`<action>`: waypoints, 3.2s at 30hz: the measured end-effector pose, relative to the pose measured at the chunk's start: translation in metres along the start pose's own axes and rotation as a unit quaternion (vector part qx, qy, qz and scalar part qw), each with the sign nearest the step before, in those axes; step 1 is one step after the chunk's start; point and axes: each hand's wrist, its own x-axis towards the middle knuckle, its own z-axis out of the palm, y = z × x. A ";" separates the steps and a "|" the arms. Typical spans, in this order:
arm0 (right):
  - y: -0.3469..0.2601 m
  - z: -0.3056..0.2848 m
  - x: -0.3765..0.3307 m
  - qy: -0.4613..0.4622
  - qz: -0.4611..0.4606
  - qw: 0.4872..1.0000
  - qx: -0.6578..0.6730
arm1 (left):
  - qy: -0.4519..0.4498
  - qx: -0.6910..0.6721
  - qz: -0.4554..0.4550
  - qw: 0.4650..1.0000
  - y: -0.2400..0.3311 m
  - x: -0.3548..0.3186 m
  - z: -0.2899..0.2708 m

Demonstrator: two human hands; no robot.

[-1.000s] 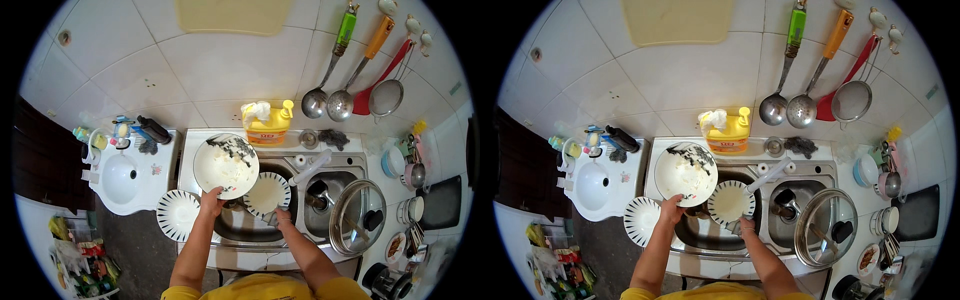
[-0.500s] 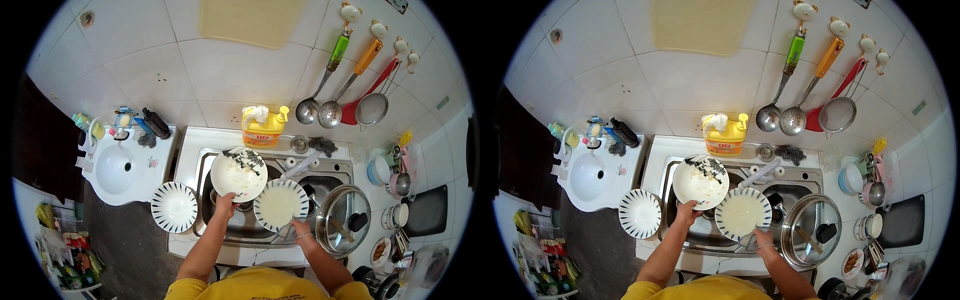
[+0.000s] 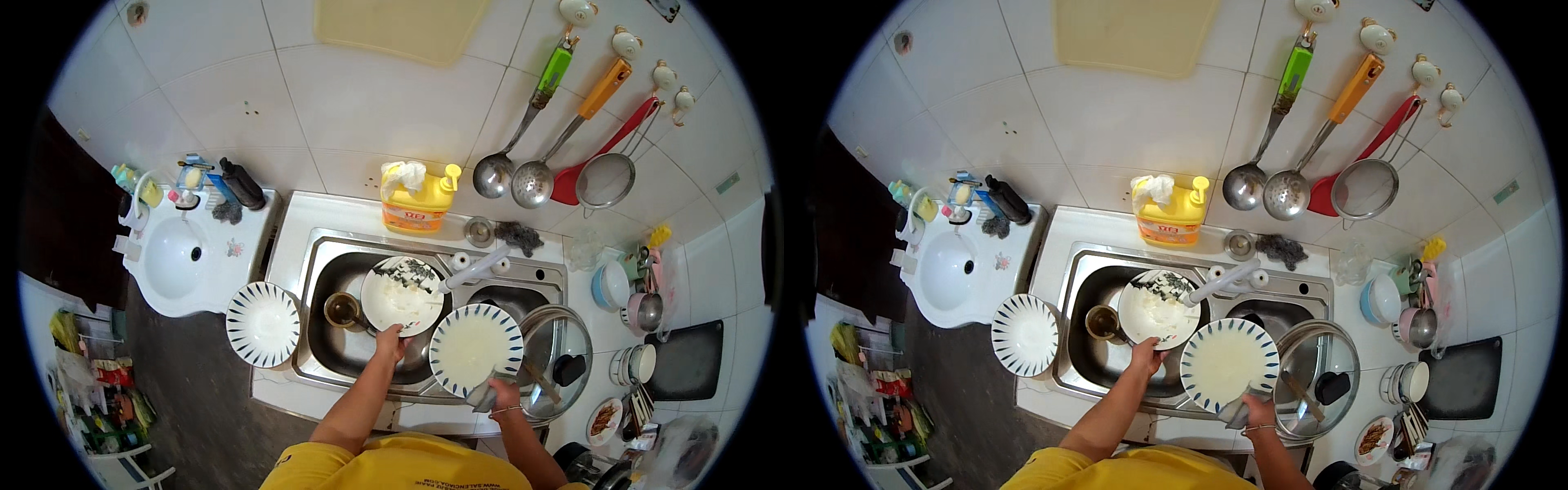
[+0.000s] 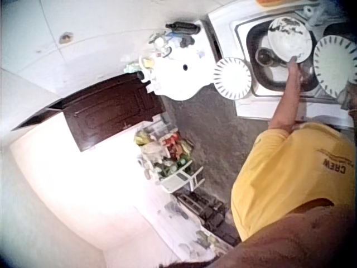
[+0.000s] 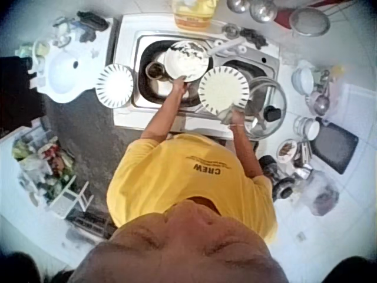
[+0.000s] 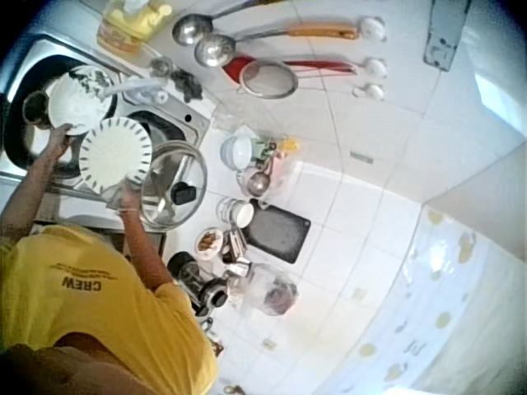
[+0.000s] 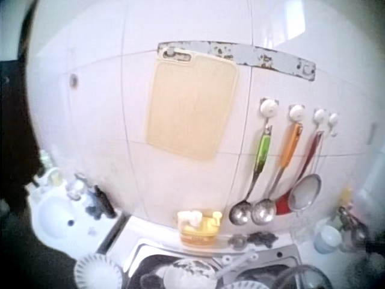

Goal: The person washes chopsticks, bowls, and a metal pot lid in a double-basin sink using a sponge and detergent, then sets the items on the adjacent counter.

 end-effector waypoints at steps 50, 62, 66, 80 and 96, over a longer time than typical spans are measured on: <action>-0.063 0.021 0.082 0.010 -0.176 0.807 -0.564 | -0.240 0.142 -0.134 0.951 0.023 -0.092 0.065; -0.018 0.104 0.039 -0.152 0.217 0.964 -0.020 | -0.199 0.107 -0.045 0.973 0.050 -0.138 0.054; 0.007 0.130 0.046 -0.185 0.227 0.955 -0.038 | -0.131 0.200 0.087 0.967 0.072 -0.142 0.055; 0.006 0.182 0.035 -0.145 -0.222 0.869 -0.417 | -0.059 0.395 0.311 0.863 0.124 -0.123 0.055; -0.050 0.169 0.059 -0.418 -0.583 0.483 -0.503 | -0.109 0.239 -0.015 0.965 0.142 -0.136 0.065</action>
